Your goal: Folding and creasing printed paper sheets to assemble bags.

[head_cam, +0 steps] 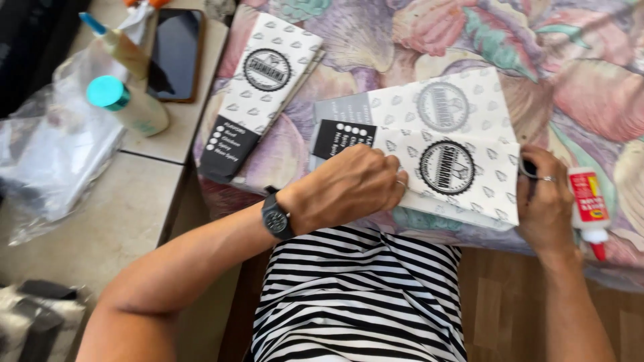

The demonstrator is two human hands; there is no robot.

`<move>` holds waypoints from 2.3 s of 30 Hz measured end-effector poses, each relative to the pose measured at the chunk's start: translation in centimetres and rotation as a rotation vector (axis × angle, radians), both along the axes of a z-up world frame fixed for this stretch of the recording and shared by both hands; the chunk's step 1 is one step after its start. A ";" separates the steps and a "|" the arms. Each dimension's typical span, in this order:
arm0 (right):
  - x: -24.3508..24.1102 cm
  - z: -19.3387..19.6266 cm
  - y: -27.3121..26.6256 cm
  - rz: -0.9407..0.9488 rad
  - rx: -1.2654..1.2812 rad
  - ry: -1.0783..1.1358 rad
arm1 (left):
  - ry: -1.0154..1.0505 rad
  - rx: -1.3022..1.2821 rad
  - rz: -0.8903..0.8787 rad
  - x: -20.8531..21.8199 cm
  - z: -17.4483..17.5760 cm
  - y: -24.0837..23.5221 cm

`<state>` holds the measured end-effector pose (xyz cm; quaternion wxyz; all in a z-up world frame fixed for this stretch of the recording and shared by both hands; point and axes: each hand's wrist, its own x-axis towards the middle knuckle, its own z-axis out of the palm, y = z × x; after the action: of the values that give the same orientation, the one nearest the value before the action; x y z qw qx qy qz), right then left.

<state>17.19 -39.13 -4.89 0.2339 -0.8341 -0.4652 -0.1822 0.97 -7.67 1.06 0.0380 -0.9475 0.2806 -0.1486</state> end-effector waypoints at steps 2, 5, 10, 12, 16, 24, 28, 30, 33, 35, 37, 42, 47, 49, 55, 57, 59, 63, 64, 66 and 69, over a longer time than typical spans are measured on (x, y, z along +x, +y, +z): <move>0.0 -0.2 0.0 0.016 -0.003 -0.012 | 0.080 0.107 0.001 0.3 0.3 -0.3; 0.2 -0.5 -0.3 0.018 -0.021 -0.027 | 0.100 0.180 -0.031 0.4 0.1 -0.5; 0.1 -0.6 -0.2 -0.004 -0.001 -0.039 | -0.249 0.086 0.068 0.4 0.4 3.7; -0.2 -0.3 -0.2 -0.004 -0.004 -0.020 | -0.508 -0.395 0.264 0.5 1.4 6.9; -0.2 -0.2 -0.1 0.020 0.012 -0.038 | -0.566 -0.513 0.693 -1.9 0.1 14.3; 0.6 -0.7 -0.6 -0.025 -0.002 -0.045 | 0.200 -0.528 0.949 -4.8 -4.6 17.0; -0.5 1.2 0.0 -0.122 -0.018 -0.051 | 0.280 -0.484 0.969 -4.9 -3.8 15.6; -2.3 3.5 1.7 -0.026 0.101 -0.110 | 0.283 -0.563 1.039 -4.6 -3.1 14.9; -4.7 6.2 3.4 0.113 0.112 -0.013 | 0.307 -0.581 1.046 -4.4 -3.2 15.3; -4.4 7.6 3.0 0.109 0.068 -0.045 | 0.305 -0.564 1.021 -4.5 -3.4 15.4; -4.4 8.7 2.9 0.106 0.025 -0.076 | 0.304 -0.547 0.998 -4.8 -3.3 15.3; -6.3 9.6 3.7 0.265 -0.205 -0.042 | 0.100 -0.466 0.934 -5.3 -1.4 13.3; -6.6 8.0 1.3 -0.076 -0.393 0.071 | 0.195 -0.696 0.452 -6.4 1.5 8.5; -6.5 7.6 1.1 -0.079 -0.371 0.143 | 0.309 -0.698 0.361 -6.3 1.6 7.3; -6.0 6.6 0.6 -0.224 -0.403 0.263 | 0.135 -0.621 0.278 -5.7 0.9 5.9; -6.2 6.6 0.8 -0.171 -0.403 0.233 | 0.183 -0.646 0.330 -5.7 1.2 6.0; -6.8 7.1 0.9 -0.221 -0.353 0.297 | 0.203 -0.652 0.346 -5.9 0.9 6.0; -6.9 5.4 -0.5 -0.214 -0.306 0.177 | 0.109 -0.645 0.342 -5.8 0.0 6.0; -7.1 5.2 -0.6 -0.215 -0.305 0.178 | 0.110 -0.644 0.341 -5.8 -0.1 6.1; -7.5 5.0 -0.8 -0.232 -0.344 0.055 | 0.065 -0.634 0.315 -6.0 -0.4 6.1; -7.8 5.3 -0.5 -0.230 -0.332 0.060 | 0.089 -0.635 0.334 -6.0 -0.4 6.1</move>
<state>9.35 -39.61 0.40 0.0848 -0.9138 -0.3833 -0.1037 -5.07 -1.59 0.65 -0.2468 -0.9503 0.0633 -0.1790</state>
